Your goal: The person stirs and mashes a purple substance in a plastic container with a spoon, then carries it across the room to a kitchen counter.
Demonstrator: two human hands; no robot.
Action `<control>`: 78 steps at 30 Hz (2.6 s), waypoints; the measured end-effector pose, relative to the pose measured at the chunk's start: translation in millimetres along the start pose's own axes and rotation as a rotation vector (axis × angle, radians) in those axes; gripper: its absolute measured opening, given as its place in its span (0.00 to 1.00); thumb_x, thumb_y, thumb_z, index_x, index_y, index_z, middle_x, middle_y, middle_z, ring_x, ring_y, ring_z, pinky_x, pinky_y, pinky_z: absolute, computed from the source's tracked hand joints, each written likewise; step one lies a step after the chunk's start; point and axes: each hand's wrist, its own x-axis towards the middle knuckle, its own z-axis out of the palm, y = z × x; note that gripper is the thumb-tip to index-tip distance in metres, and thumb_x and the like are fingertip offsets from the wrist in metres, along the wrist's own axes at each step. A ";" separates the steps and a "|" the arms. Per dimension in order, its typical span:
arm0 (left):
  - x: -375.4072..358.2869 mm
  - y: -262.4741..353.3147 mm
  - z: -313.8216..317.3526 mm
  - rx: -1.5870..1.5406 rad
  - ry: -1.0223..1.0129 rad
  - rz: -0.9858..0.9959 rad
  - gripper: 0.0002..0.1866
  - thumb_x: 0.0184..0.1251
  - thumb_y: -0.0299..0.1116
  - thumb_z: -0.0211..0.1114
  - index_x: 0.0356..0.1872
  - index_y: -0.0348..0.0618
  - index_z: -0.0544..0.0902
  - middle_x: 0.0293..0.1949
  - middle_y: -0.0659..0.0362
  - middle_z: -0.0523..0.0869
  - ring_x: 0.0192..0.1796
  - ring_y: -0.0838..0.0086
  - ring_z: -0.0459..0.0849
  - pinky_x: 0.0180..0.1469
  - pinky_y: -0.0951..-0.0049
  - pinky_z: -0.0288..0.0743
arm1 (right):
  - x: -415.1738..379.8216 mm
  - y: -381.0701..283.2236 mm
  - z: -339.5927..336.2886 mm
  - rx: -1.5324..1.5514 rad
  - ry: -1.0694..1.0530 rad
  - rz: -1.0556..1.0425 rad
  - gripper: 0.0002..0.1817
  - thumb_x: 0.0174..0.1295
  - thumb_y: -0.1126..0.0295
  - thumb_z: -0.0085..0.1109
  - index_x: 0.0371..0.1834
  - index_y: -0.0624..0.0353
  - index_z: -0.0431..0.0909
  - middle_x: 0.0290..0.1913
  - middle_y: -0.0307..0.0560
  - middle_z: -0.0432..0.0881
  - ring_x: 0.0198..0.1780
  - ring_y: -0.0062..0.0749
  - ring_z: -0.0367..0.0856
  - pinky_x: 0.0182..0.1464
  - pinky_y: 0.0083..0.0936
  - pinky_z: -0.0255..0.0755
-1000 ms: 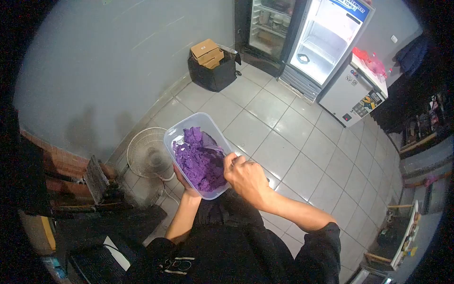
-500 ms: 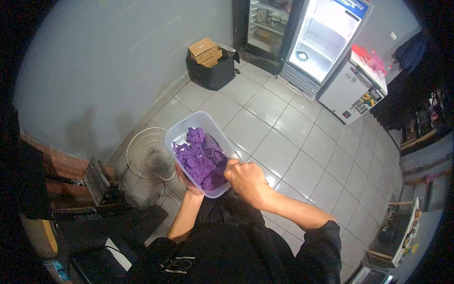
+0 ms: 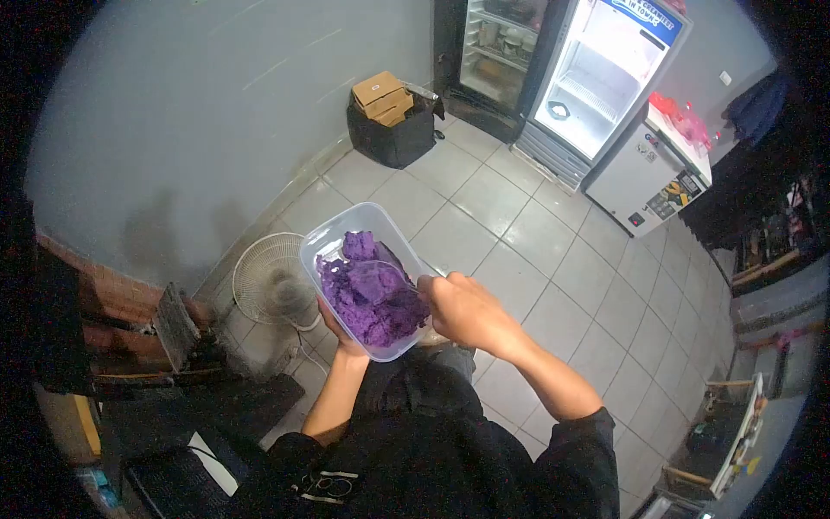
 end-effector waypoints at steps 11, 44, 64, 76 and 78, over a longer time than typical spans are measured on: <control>-1.3 -4.5 -10.6 -0.062 0.023 -0.005 0.41 0.65 0.70 0.48 0.70 0.50 0.67 0.64 0.55 0.75 0.64 0.60 0.75 0.67 0.54 0.69 | 2.6 -16.2 32.3 -0.162 0.240 -0.149 0.23 0.43 0.83 0.57 0.47 0.64 0.71 0.30 0.55 0.74 0.29 0.58 0.78 0.29 0.46 0.71; -3.3 -5.1 11.5 -0.024 0.049 0.015 0.40 0.67 0.68 0.47 0.71 0.50 0.67 0.67 0.54 0.73 0.67 0.60 0.73 0.71 0.56 0.65 | 42.0 -22.2 52.3 -0.473 0.280 -0.089 0.24 0.54 0.76 0.55 0.56 0.70 0.73 0.36 0.56 0.79 0.35 0.48 0.85 0.31 0.39 0.79; 0.3 -10.2 -37.8 -0.140 0.038 -0.098 0.43 0.64 0.68 0.52 0.72 0.50 0.64 0.68 0.54 0.72 0.68 0.57 0.72 0.71 0.51 0.65 | -4.7 -44.2 6.9 -0.242 0.041 -0.072 0.13 0.49 0.79 0.57 0.39 0.66 0.72 0.19 0.60 0.76 0.27 0.60 0.80 0.28 0.48 0.71; -9.1 -9.3 -33.3 -0.068 0.011 -0.066 0.40 0.65 0.66 0.52 0.71 0.48 0.66 0.67 0.54 0.73 0.68 0.57 0.72 0.71 0.51 0.65 | -19.5 -36.2 3.0 -0.246 0.009 -0.101 0.13 0.49 0.81 0.56 0.40 0.67 0.72 0.21 0.58 0.78 0.28 0.60 0.79 0.29 0.47 0.71; -12.4 -8.8 -29.8 -0.054 0.001 -0.060 0.40 0.66 0.65 0.52 0.71 0.48 0.67 0.67 0.54 0.73 0.68 0.57 0.72 0.71 0.51 0.65 | -17.9 -31.2 8.4 -0.261 0.094 -0.134 0.12 0.49 0.81 0.56 0.39 0.67 0.72 0.23 0.57 0.79 0.28 0.60 0.80 0.29 0.47 0.71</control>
